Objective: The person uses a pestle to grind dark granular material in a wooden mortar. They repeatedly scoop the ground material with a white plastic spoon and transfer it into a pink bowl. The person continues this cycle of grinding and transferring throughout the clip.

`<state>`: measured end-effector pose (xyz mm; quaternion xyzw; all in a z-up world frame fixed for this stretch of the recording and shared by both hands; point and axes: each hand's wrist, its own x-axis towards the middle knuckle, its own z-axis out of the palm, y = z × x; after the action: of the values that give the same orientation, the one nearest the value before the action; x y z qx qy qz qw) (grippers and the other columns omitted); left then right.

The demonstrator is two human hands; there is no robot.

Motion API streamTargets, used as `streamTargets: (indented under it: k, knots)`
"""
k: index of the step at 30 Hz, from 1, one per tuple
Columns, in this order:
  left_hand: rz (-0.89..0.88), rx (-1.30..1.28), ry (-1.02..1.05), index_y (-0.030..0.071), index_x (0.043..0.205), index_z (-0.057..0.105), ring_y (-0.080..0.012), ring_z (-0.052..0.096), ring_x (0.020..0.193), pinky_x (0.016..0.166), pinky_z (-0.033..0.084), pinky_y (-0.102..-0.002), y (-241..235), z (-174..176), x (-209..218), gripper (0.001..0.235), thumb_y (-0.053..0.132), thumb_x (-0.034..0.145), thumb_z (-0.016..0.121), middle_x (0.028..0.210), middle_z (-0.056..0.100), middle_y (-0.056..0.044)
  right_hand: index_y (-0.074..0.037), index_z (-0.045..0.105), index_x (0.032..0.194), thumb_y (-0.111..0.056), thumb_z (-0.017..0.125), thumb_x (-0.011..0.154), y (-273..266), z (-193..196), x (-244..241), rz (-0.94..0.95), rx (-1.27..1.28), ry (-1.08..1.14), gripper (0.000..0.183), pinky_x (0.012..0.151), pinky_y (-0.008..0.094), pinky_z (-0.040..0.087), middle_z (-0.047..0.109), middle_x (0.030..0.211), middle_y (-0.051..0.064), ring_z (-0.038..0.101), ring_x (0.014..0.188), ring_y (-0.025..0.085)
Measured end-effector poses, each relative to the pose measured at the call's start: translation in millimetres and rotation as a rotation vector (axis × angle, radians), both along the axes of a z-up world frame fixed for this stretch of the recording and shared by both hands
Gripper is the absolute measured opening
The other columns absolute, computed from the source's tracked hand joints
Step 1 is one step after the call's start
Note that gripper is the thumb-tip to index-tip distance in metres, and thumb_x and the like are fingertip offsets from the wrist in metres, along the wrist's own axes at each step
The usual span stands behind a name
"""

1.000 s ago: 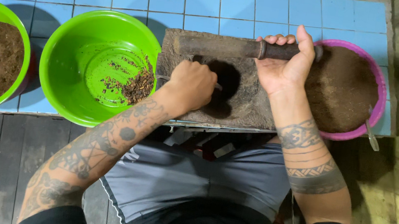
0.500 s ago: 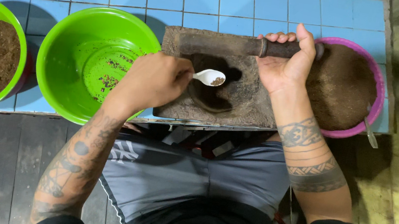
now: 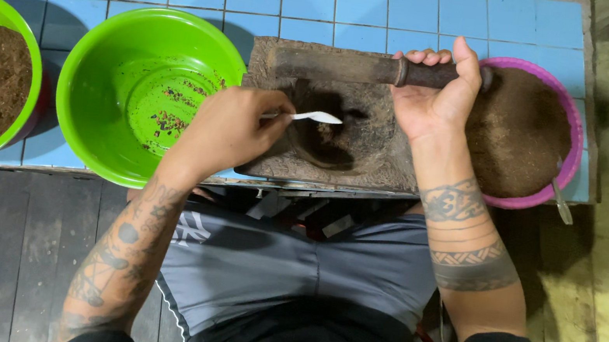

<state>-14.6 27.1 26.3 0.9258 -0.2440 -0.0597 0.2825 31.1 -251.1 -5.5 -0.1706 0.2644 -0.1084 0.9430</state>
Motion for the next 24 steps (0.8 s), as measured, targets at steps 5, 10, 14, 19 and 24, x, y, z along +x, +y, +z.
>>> streamTargets:
  k: [5,10,14,19,24]
  knots:
    - [0.048,-0.026,-0.015,0.023,0.105,0.075,-0.0385,0.071,0.081,0.068,0.050,-0.051,1.3,-15.8,-11.8,0.020,0.025,0.090,0.063,0.089,0.078,-0.006,-0.011,0.047,0.061,-0.021,0.062,0.086,-2.0,2.7,4.1,-0.020,0.016,0.020,0.031,0.083,0.046,0.049,0.045,0.057,0.005,0.049,0.058,0.023]
    - [0.073,-0.089,-0.058,0.022,0.107,0.078,-0.0341,0.072,0.090,0.073,0.052,-0.048,3.5,-27.8,-14.8,0.023,0.025,0.089,0.066,0.103,0.079,-0.002,-0.011,0.044,0.061,-0.021,0.059,0.089,-0.5,9.2,1.6,-0.045,0.057,0.052,0.032,0.078,0.043,0.047,0.041,0.057,0.004,0.045,0.055,0.022]
    - [0.073,-0.166,-0.084,0.017,0.104,0.078,-0.0332,0.072,0.089,0.073,0.051,-0.046,6.9,-22.8,-22.9,0.022,0.023,0.092,0.060,0.102,0.079,-0.003,-0.013,0.046,0.060,-0.021,0.058,0.090,-1.8,19.7,-7.5,-0.104,0.045,0.079,0.033,0.069,0.042,0.046,0.043,0.051,0.002,0.045,0.048,0.020]
    - [0.064,-0.230,-0.065,0.017,0.102,0.077,-0.0321,0.072,0.084,0.070,0.049,-0.044,7.1,-16.2,-30.9,0.020,0.022,0.095,0.059,0.095,0.079,-0.003,-0.013,0.043,0.057,-0.028,0.061,0.082,-13.2,37.6,-23.4,-0.083,-0.111,-0.034,0.034,0.067,0.041,0.041,0.039,0.050,0.002,0.038,0.046,0.020]
    - [0.161,-0.514,0.028,0.015,0.103,0.072,-0.0092,0.041,0.064,0.061,0.037,-0.029,3.5,-21.1,-30.0,0.017,0.024,0.103,0.058,0.068,0.052,0.006,-0.016,0.045,0.054,-0.029,0.065,0.076,-6.3,58.0,-37.0,0.011,-0.414,-0.135,0.032,0.065,0.039,0.044,0.037,0.046,-0.001,0.038,0.044,0.017]
